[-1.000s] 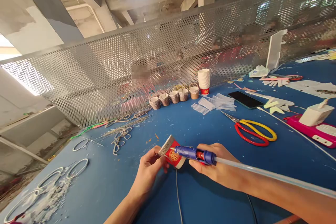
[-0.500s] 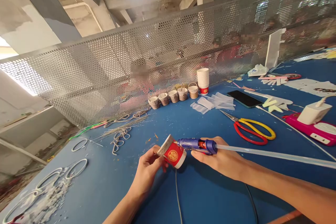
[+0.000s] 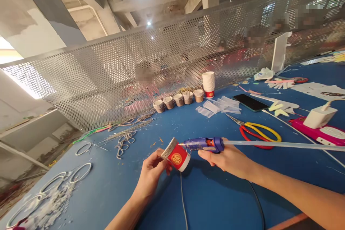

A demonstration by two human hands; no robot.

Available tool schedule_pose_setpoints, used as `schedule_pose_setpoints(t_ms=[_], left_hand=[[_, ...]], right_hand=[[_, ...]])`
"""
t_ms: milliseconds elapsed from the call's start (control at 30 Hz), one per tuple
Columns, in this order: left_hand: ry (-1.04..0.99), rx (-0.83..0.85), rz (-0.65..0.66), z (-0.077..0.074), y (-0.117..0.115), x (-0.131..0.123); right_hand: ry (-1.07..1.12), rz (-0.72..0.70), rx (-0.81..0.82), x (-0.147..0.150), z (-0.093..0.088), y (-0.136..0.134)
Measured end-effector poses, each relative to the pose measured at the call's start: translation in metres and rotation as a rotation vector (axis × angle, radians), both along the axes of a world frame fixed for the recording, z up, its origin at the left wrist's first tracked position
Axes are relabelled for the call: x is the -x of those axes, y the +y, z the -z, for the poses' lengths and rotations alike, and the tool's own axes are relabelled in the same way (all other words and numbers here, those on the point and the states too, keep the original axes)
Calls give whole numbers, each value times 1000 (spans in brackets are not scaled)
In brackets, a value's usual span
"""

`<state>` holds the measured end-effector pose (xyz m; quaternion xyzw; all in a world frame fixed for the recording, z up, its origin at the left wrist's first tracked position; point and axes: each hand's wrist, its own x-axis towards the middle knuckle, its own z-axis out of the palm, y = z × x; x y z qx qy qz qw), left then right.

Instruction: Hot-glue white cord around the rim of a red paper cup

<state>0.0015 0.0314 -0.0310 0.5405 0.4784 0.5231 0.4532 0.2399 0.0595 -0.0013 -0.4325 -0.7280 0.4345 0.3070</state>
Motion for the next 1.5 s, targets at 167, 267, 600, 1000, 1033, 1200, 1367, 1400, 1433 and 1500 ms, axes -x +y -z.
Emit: schedule_pose_setpoints(t_ms=[167,267,600,1000,1033,1200,1367,1400,1433,1500], left_hand=[[75,-40,5,2,0,1],[129,-55,5,1,0,1],[214,-39,-39,-6,-2,-4],[129,-23,-11,-2,-1,1],[114,-19,-10,-2,-1,1],[98,-6,-77,-7,0,0],[126,-19,-154,-11,2,-6],[132,-32,-161,-12,2,-6],[139,-45,-166,-12,3,-7],[139,-56,-179,-12,4,-6]], right_hand=[[-48,-32,-169,4,4,-9],[-89,-33,-218,4,4,-8],[-159,-46,-347,10,8,-14],[-71,29,-147,1,3,0],[-54,28,-86,0,4,3],[16,53,30,-3,12,27],[-219,252,-173,-4,28,54],[-241,263,-185,-4,31,58],[-258,266,-184,-4,34,61],[-297,265,-171,-6,37,64]])
